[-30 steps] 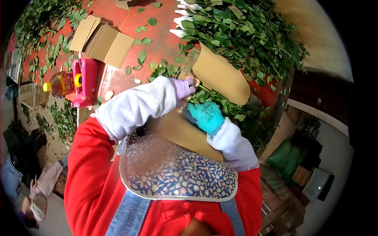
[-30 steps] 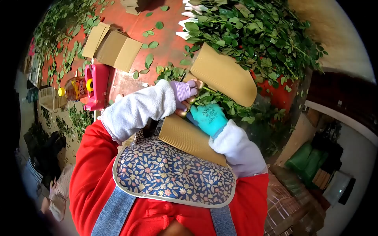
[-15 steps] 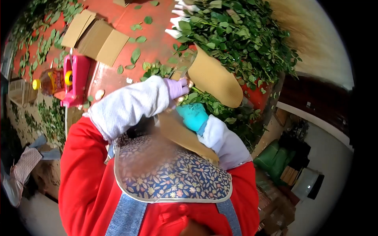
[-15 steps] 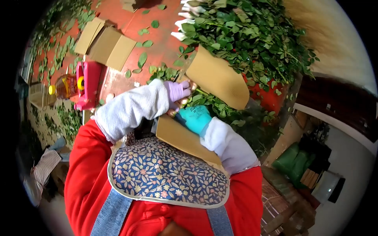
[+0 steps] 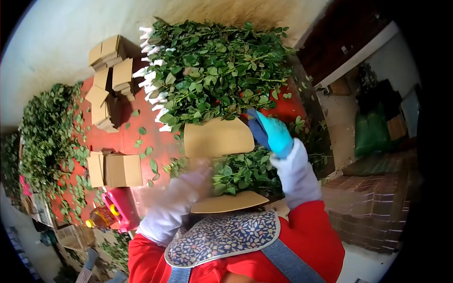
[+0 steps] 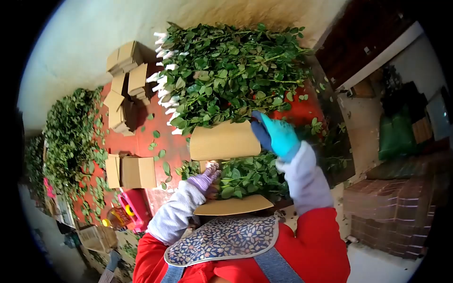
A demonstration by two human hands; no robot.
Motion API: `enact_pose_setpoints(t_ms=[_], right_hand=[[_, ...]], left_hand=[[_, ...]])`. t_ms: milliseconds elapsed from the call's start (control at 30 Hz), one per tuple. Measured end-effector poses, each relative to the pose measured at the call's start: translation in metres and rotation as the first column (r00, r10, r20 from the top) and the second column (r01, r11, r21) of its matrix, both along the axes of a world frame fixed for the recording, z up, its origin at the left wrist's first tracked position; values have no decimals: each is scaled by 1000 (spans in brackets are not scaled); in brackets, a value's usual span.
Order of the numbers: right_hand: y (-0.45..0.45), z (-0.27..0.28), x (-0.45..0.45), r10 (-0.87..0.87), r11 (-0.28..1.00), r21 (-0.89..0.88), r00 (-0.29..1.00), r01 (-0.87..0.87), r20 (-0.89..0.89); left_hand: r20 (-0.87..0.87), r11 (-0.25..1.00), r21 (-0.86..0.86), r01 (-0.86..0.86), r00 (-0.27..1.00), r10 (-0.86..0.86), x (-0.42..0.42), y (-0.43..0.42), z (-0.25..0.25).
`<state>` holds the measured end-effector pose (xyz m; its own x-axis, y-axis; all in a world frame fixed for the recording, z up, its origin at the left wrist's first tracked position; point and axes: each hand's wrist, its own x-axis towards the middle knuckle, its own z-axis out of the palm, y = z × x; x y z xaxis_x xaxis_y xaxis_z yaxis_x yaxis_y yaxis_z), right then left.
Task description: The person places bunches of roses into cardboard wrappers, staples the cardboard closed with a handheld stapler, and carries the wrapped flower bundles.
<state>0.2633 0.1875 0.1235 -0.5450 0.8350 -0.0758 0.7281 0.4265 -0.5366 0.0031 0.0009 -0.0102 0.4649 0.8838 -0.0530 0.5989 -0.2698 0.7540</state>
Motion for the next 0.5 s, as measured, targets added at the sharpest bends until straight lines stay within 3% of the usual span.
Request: enact_pose_setpoints(t_ms=[67, 100, 133, 167, 200, 267, 333, 367, 400, 433, 500], right_hand=[[38, -91, 25, 118, 985, -121, 992, -122, -38], [43, -107, 20, 112, 987, -109, 992, -118, -62], [43, -115, 12, -210, 827, -524, 754, -203, -622], [42, -123, 8, -659, 524, -675, 254, -520, -708], [20, -59, -3, -479, 727, -566, 302, -389, -824], [22, -53, 10, -210, 831, -340, 316, -441, -925], [14, -35, 29, 29, 781, -309, 526, -543, -850], [8, -24, 36, 166, 714, -341, 621, -611, -766], [3, -16, 34, 254, 609, -393, 638, -690, -726], [-9, -13, 14, 57, 436, -313, 373, -844, -926], [-26, -6, -9, -211, 207, -576, 538, -791, -816]], left_hand=[[171, 981, -189, -42, 982, 75, -3, 1, -12], [234, 954, -293, -56, 964, 128, -3, 3, -18], [274, 920, -388, -62, 945, 179, -1, 5, -24], [293, 883, -466, -60, 931, 219, 0, 6, -31], [299, 871, -488, -48, 929, 219, 0, 6, -34], [291, 888, -459, -24, 940, 176, -2, 3, -36], [307, 973, -223, 58, 952, 14, -4, -3, -23], [303, 974, -219, 62, 953, 8, -5, -5, -20], [300, 976, -209, 60, 954, 6, -4, 0, -17], [308, 973, -225, 45, 951, 27, -2, 0, -14], [304, 957, -289, 5, 949, 87, 2, 2, -16]])
